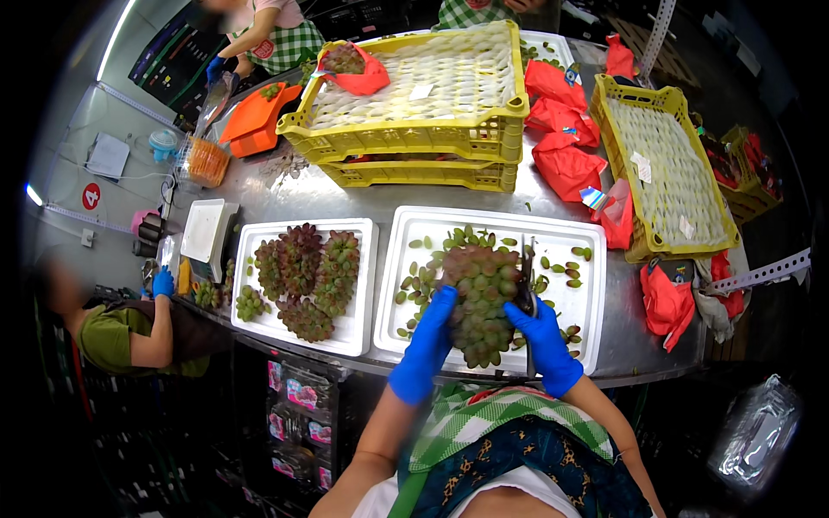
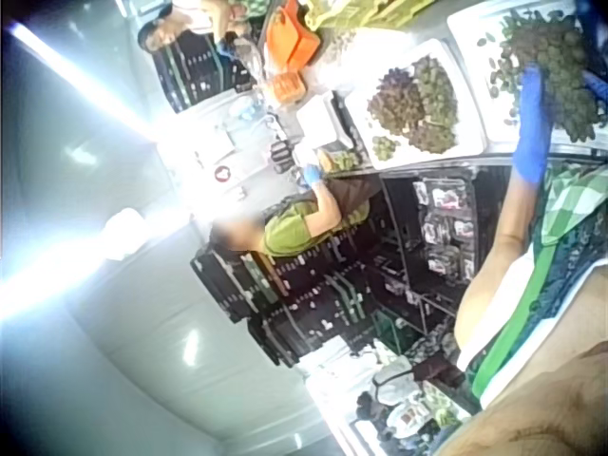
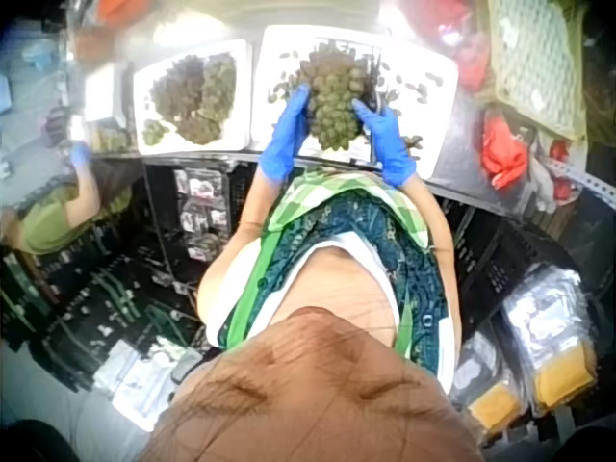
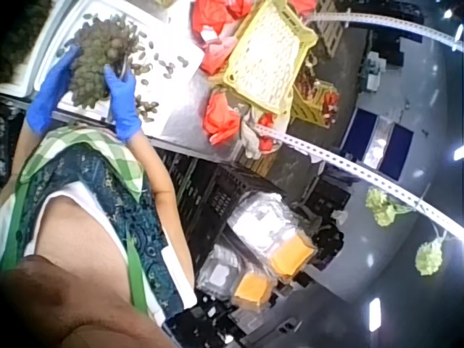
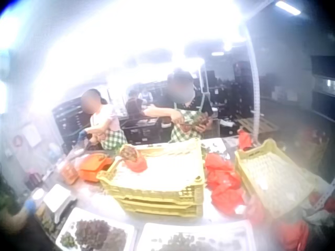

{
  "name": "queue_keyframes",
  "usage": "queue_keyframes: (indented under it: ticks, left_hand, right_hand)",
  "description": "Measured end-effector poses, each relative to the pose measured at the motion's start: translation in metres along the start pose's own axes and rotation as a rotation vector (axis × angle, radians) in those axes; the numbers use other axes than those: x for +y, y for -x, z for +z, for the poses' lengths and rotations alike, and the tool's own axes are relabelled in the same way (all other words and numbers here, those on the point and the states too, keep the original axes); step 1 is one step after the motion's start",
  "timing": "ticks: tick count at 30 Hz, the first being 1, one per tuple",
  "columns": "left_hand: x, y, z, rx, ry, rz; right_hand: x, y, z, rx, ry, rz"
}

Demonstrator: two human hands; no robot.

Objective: The person holds a bunch of grapes and uses shears to trim individual grapes and stems into a tray.

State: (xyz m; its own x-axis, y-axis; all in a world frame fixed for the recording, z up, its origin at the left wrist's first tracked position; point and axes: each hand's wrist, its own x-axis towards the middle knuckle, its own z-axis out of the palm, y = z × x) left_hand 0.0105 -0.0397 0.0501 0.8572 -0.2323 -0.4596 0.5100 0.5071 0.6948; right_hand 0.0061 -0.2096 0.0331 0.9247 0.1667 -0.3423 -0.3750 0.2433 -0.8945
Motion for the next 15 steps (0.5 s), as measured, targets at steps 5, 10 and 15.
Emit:
queue_keyframes:
  ticks: [5,10,15]
  left_hand:
    - [0.014,0.007,0.005,-0.168,-0.095,0.184]
    - [-0.004,-0.009,0.004,0.004,0.053,0.194]
    - [-0.02,-0.015,0.003,-0.23,0.373,0.024]
  right_hand:
    - [0.004,0.001,-0.011,-0.105,-0.553,0.103]
    - [-0.016,0.011,0.0,-0.129,-0.668,0.175]
    - [0.005,0.001,-0.003,-0.131,-0.506,0.092]
